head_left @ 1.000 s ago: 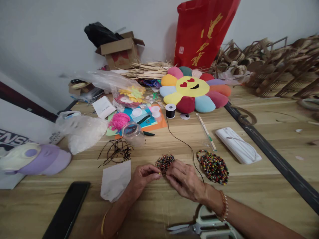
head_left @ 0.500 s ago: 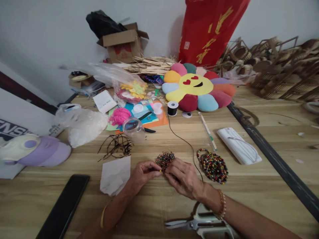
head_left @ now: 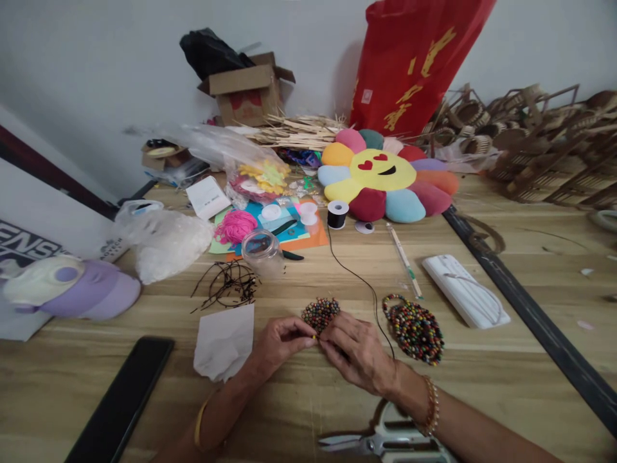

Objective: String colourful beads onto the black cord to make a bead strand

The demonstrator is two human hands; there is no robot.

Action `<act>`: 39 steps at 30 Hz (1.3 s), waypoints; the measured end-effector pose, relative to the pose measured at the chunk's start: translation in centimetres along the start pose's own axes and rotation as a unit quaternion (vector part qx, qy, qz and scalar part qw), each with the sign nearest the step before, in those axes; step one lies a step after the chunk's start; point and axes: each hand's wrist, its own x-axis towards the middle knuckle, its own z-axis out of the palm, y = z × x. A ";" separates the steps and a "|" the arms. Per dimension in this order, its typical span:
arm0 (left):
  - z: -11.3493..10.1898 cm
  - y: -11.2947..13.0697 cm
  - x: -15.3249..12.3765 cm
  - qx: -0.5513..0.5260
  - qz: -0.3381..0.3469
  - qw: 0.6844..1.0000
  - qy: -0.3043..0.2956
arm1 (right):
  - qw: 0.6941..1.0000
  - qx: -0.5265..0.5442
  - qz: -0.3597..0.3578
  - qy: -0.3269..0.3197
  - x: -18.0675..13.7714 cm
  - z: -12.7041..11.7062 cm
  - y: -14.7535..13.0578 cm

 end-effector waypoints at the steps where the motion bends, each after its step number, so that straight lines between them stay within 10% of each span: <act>1: 0.0 -0.2 0.0 0.005 0.002 1.000 0.000 | 1.000 0.002 -0.002 -0.002 0.0 0.0 0.0; 39: -0.4 0.2 0.1 -0.001 -0.009 0.999 -0.044 | 0.992 0.114 0.017 -0.045 -0.1 0.0 0.0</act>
